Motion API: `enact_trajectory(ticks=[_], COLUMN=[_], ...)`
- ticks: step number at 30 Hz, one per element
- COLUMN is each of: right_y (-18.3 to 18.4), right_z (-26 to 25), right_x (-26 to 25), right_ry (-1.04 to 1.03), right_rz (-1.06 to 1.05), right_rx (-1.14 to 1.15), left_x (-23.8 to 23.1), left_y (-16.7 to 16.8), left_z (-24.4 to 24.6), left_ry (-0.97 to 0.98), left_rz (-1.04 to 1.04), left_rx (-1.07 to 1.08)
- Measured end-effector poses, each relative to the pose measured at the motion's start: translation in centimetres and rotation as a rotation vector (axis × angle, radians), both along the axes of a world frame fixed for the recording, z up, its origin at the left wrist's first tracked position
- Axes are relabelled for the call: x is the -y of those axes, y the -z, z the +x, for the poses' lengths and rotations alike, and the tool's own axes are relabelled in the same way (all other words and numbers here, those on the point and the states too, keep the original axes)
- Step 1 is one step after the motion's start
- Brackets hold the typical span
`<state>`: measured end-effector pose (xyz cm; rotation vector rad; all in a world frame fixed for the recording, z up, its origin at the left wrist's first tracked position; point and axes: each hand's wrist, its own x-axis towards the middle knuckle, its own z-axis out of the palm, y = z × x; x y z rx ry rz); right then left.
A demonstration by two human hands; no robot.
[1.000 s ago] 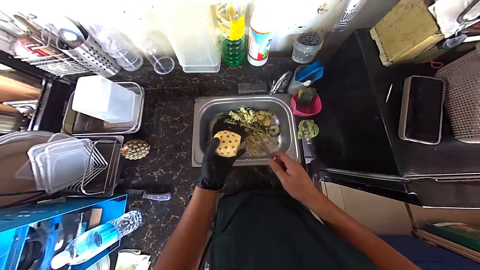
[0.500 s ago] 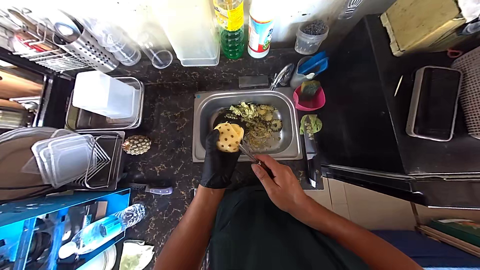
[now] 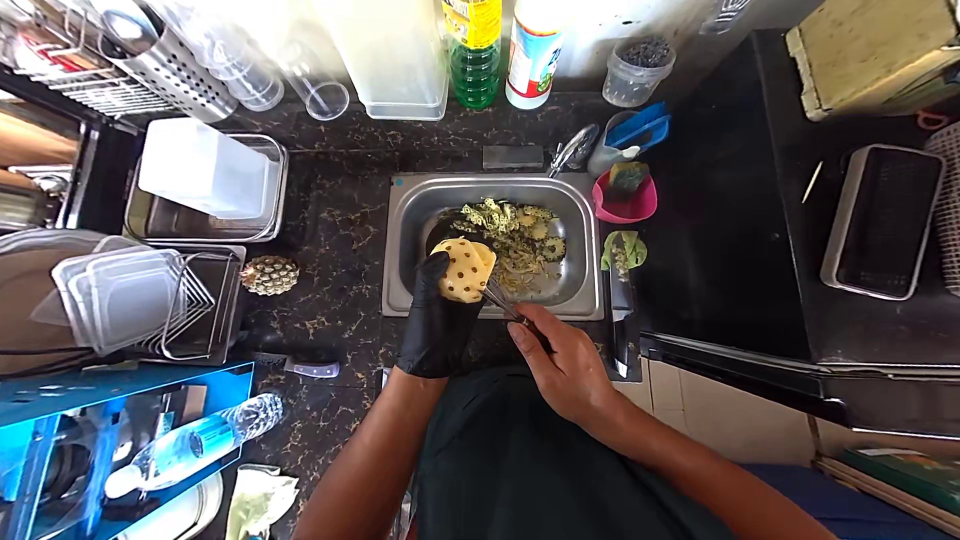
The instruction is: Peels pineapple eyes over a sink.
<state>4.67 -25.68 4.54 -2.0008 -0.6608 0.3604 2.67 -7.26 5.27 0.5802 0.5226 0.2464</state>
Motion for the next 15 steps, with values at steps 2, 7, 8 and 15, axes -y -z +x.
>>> enact_trajectory(ticks=[2,7,8,15], right_y=[0.0,-0.1,-0.1,-1.6], right_z=[0.0,-0.2,-0.2,-0.1], right_x=[-0.2,-0.7,-0.8,-1.8], right_ry=[-0.003,-0.014,-0.013,-0.019], right_rz=[0.019,0.061,0.067,0.09], right_rx=[-0.035,-0.101,-0.107,-0.213], left_x=[0.2,-0.2,-0.2,1.1], left_y=[0.2,3.2,3.5,3.0], left_z=[-0.2,-0.8,-0.8,-1.5], left_ry=[0.004,-0.047,-0.061,-0.097], left_rz=[0.042,0.077,0.091,0.131], left_rx=[0.011,0.205,0.23,0.15])
